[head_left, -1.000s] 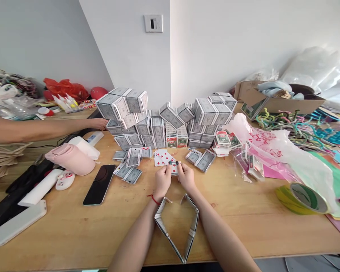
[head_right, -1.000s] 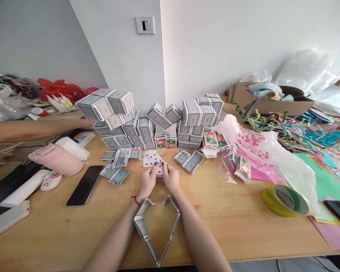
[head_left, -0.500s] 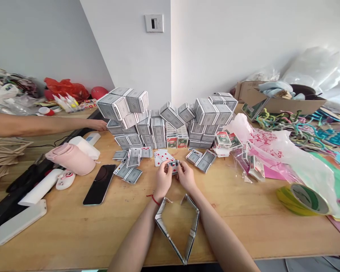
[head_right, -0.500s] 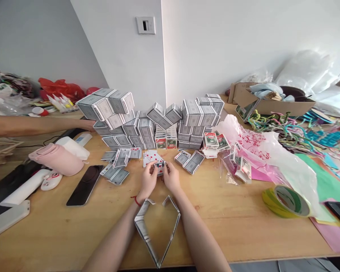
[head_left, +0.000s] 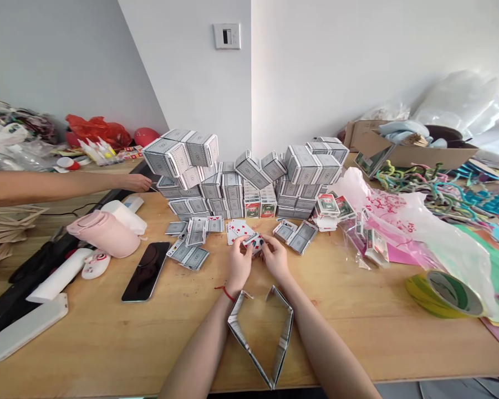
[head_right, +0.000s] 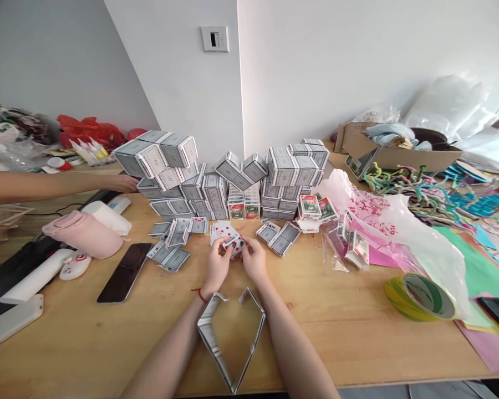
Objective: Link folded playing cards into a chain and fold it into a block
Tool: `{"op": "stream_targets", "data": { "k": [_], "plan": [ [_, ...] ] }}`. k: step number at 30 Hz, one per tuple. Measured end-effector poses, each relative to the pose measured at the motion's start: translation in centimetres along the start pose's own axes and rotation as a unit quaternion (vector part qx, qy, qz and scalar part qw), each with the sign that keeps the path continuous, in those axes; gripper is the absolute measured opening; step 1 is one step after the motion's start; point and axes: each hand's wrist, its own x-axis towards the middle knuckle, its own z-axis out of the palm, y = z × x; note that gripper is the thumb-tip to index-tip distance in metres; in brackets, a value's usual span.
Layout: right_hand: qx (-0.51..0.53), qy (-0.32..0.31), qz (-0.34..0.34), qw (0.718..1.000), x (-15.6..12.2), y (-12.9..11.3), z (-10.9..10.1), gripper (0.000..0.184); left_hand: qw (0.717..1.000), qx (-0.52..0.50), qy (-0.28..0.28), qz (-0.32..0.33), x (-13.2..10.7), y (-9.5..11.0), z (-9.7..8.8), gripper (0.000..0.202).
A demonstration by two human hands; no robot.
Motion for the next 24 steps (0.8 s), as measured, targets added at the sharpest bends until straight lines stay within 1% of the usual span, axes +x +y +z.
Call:
{"op": "stream_targets", "data": {
  "k": [4, 8, 10, 13, 16, 19, 24],
  "plan": [
    [-0.032, 0.013, -0.013, 0.999, 0.0, 0.4, -0.1, 0.029, 1.0, -0.02, 0.005, -0.017, 0.0, 0.0, -0.1, 0.019],
    [-0.043, 0.016, -0.015, 0.999, 0.1, 0.3, -0.3, 0.03, 0.997, -0.065, -0.001, -0.045, 0.0, 0.2, -0.2, 0.019],
    [-0.036, 0.018, -0.016, 0.999, 0.2, 0.2, -0.4, 0.03, 0.991, -0.115, -0.027, -0.068, 0.1, 0.5, -0.3, 0.021],
    [-0.014, 0.024, -0.018, 0.999, 0.4, 0.0, -0.7, 0.028, 0.972, -0.188, -0.095, -0.107, 0.2, 0.9, -0.8, 0.025],
    [0.008, 0.016, -0.024, 1.0, 0.5, -0.2, -0.8, 0.026, 0.954, -0.218, -0.161, -0.128, 0.6, 1.1, -1.5, 0.026],
    [0.028, 0.005, -0.02, 0.999, 0.6, -0.3, -0.8, 0.025, 0.948, -0.218, -0.198, -0.123, 0.9, 1.3, -2.1, 0.024],
    [0.067, -0.029, -0.022, 0.997, 0.5, -0.7, -0.8, 0.024, 0.959, -0.163, -0.219, -0.079, 0.9, 1.6, -2.2, 0.023]
  ]
}}
